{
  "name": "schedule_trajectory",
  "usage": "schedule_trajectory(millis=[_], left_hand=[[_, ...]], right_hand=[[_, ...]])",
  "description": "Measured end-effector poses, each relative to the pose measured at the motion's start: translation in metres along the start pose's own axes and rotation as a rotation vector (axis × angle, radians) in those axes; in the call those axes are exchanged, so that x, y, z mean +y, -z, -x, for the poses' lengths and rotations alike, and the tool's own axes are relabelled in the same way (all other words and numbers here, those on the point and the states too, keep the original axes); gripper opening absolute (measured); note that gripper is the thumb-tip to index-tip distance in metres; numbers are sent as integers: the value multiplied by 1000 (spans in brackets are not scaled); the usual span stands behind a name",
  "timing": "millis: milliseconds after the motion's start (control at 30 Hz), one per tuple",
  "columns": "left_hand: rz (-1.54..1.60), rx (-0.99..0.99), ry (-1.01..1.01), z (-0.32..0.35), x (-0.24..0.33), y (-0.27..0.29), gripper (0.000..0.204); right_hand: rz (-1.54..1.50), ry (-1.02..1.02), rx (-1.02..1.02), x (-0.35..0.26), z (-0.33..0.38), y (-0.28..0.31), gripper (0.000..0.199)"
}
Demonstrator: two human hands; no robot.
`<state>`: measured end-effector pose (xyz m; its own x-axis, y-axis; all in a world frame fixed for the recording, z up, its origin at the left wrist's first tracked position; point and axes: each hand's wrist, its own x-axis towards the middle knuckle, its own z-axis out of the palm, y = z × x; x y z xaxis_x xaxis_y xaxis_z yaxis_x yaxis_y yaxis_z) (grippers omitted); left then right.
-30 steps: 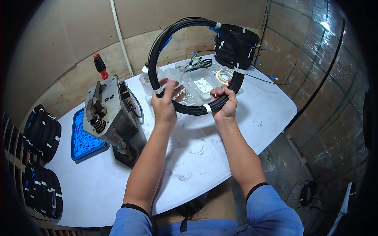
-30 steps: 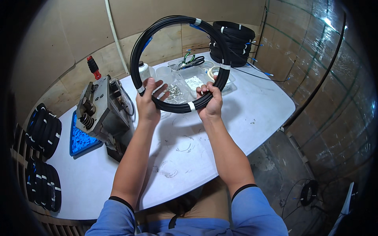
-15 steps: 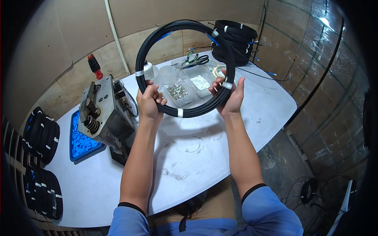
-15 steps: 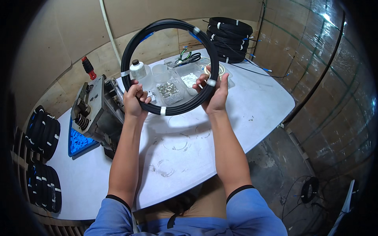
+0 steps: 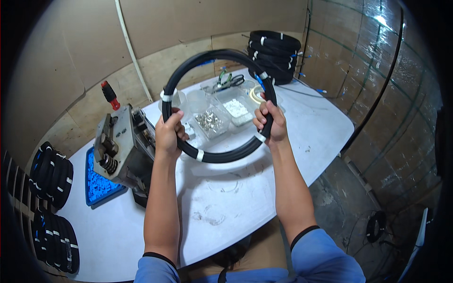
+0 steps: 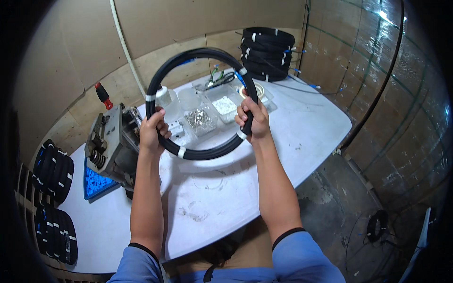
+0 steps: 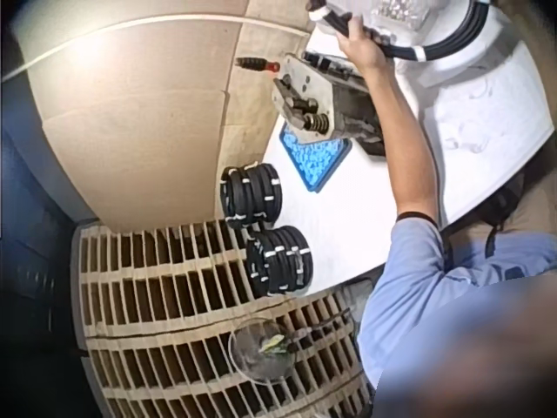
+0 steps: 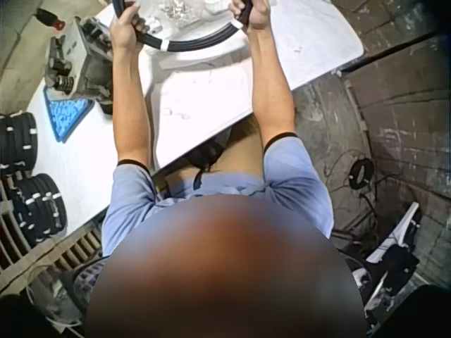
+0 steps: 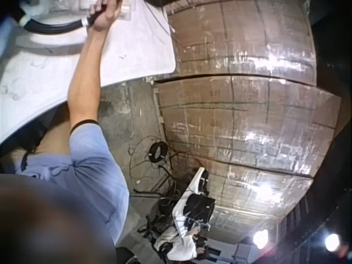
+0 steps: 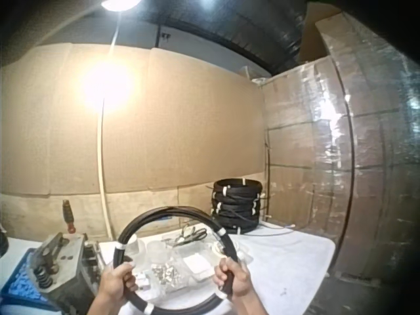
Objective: Applying white tape markers and inspecting connections on a coiled black cable harness.
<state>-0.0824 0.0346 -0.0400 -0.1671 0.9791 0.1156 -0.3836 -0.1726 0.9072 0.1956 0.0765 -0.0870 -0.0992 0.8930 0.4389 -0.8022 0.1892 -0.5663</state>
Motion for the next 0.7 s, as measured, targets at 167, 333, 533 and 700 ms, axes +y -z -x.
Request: schedule_trajectory(millis=[167,333,533,700], left_hand=[[12,3,-1,1,-6,-3,20],[7,-4,12,-1,-5,-1,17],[12,-4,20,-4,-4,-2,19],[-18,0,13,-1,-3,-1,20]], right_hand=[[13,45,16,-2,2,3,37],[11,36,24,-3,1,-1,36],[28,31,80,-1,-3,-4,34],[77,18,108,-1,-1,-5,35]])
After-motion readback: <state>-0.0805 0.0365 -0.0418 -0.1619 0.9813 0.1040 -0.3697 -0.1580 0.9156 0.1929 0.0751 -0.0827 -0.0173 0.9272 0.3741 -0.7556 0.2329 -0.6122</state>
